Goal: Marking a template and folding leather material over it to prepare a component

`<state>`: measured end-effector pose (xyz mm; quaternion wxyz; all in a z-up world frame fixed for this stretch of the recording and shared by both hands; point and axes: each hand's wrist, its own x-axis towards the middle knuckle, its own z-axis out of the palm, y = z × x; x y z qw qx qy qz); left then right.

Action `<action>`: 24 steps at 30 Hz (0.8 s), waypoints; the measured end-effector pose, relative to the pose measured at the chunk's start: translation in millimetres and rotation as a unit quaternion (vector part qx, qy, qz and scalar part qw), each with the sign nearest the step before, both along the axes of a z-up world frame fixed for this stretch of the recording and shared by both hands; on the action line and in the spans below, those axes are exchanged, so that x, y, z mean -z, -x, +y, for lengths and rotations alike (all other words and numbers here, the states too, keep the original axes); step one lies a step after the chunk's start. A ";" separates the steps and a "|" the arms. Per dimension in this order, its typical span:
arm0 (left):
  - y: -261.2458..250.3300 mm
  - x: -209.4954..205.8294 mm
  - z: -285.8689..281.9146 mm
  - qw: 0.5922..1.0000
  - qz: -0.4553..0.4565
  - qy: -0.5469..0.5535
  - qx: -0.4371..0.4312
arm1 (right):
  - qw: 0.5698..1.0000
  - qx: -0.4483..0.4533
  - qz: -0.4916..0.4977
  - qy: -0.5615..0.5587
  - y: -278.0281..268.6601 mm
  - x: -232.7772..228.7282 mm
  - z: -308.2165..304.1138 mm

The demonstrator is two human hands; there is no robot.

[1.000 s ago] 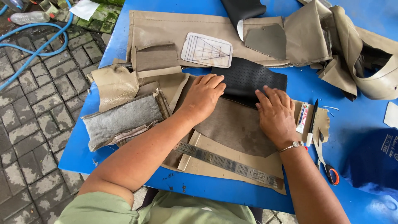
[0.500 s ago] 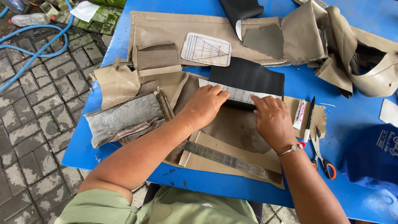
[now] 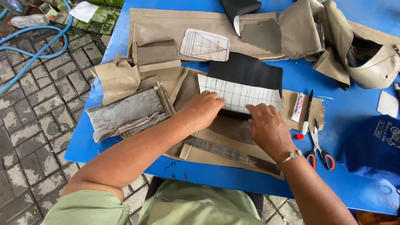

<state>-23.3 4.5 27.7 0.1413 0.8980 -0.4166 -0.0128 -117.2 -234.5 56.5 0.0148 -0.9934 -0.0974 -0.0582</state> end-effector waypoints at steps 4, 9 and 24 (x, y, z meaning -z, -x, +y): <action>24.3 -14.3 8.6 0.999 -0.010 -0.030 -0.027 | 1.000 -0.020 0.008 -0.006 16.7 0.1 4.0; 49.8 -7.6 14.9 0.999 0.036 -0.019 0.005 | 0.999 -0.012 0.002 -0.047 38.6 38.2 -1.9; 120.9 -21.2 28.8 0.992 0.123 0.019 -0.027 | 0.994 -0.028 -0.017 -0.106 101.0 22.5 36.9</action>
